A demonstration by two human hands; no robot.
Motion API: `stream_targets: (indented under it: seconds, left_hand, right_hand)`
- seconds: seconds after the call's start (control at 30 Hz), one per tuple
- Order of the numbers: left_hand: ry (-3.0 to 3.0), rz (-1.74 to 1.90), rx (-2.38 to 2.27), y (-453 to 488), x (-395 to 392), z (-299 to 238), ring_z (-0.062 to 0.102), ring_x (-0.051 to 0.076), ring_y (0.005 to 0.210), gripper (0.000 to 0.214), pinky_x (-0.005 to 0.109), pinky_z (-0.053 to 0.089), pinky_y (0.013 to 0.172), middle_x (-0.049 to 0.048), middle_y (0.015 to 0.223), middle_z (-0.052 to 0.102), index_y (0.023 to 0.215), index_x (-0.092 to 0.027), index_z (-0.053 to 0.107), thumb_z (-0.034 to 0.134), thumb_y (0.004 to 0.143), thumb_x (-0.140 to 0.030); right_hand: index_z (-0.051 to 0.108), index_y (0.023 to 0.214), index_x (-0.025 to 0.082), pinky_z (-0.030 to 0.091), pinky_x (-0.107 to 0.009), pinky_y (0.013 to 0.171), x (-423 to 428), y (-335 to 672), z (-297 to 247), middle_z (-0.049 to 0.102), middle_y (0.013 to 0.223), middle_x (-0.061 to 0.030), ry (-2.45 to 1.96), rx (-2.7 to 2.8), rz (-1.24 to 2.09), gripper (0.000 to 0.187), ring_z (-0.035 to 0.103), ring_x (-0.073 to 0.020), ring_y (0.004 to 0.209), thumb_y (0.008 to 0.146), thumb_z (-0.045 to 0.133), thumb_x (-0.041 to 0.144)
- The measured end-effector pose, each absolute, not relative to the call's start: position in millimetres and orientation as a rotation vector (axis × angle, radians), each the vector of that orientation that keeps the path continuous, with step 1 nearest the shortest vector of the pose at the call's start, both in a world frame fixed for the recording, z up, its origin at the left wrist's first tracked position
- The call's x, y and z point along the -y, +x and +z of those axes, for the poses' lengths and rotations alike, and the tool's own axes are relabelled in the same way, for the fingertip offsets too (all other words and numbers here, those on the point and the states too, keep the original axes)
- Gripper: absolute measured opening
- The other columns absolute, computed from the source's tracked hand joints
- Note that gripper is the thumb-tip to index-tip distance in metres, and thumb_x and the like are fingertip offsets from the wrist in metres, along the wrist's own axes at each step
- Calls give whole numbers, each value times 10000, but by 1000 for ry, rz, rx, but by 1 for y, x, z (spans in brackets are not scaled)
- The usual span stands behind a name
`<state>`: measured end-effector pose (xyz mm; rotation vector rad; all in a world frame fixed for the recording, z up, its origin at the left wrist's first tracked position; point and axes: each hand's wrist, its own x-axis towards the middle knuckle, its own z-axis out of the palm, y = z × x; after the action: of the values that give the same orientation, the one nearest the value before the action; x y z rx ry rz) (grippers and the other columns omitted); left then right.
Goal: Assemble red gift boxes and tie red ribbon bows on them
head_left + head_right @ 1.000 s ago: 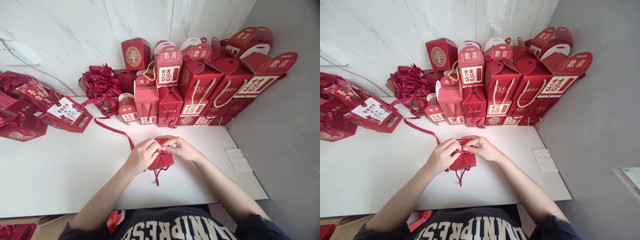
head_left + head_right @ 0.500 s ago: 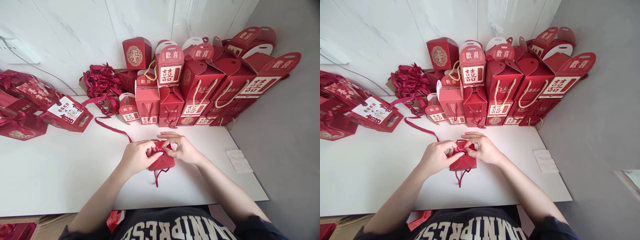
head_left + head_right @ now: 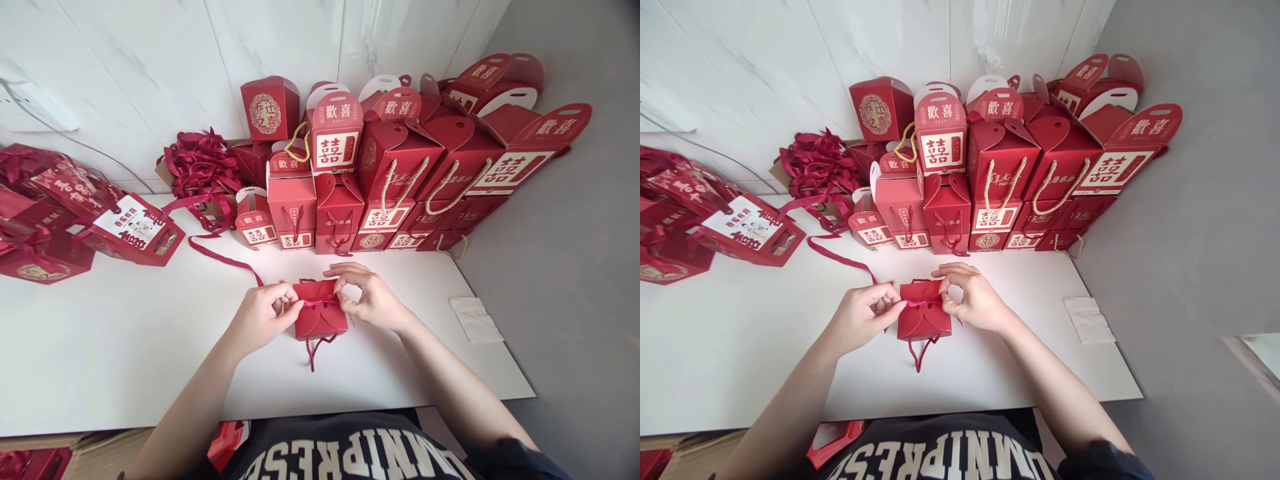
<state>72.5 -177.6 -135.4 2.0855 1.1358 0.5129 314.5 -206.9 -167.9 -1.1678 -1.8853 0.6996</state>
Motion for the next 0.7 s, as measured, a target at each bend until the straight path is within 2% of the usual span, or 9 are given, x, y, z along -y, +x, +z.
stream_targets:
  seconds: [0.23, 0.3, 0.4, 0.47, 0.57, 0.7]
  left_hand:
    - [2140, 619, -1227, 68, 180, -151, 448, 75, 555, 145, 197, 394, 558, -47, 629, 480, 733, -180, 518, 548, 867, -225]
    - [2212, 639, -1225, 68, 179, -151, 502, 95, 637, 57, 214, 427, 610, -25, 725, 507, 846, -191, 585, 549, 873, -225]
    - [2240, 682, -1140, 68, 175, -150, 563, 143, 823, 209, 253, 480, 702, 25, 915, 531, 1062, -224, 652, 566, 872, -219]
    - [2241, 695, -981, 67, 174, -151, 565, 163, 918, 222, 279, 491, 766, 44, 989, 531, 992, -243, 713, 550, 869, -155]
    - [2253, 686, -736, 64, 172, -150, 549, 166, 973, 367, 312, 471, 848, 41, 1034, 542, 742, -254, 752, 490, 823, -9]
    - [2330, 802, -671, 59, 171, -146, 529, 171, 935, 387, 349, 454, 849, 45, 993, 556, 669, -227, 730, 476, 773, 46]
  right_hand:
    - [589, 812, 230, 432, -432, 1016, 212, 316, -176, 680, 1158, -45, -1257, 1767, 633, 191, 574, -243, 1178, 723, 604, 62]
    - [601, 914, 235, 432, -429, 1011, 213, 316, -175, 646, 1204, -55, -1248, 1769, 680, 216, 570, -237, 1172, 764, 597, 80]
    - [581, 1074, 255, 426, -419, 1022, 214, 317, -171, 579, 1295, -61, -1189, 1784, 811, 253, 546, -220, 1201, 857, 556, 126]
    - [589, 1069, 262, 407, -417, 1045, 215, 318, -169, 560, 1314, -57, -1170, 1786, 851, 201, 529, -213, 1222, 905, 530, 162]
    - [613, 1029, 263, 379, -416, 1077, 215, 317, -168, 559, 1306, -57, -1165, 1794, 844, 129, 511, -209, 1244, 932, 539, 221]
    - [606, 958, 247, 388, -412, 1074, 213, 316, -166, 562, 1295, -63, -1139, 1846, 848, 51, 517, -210, 1237, 922, 571, 253]
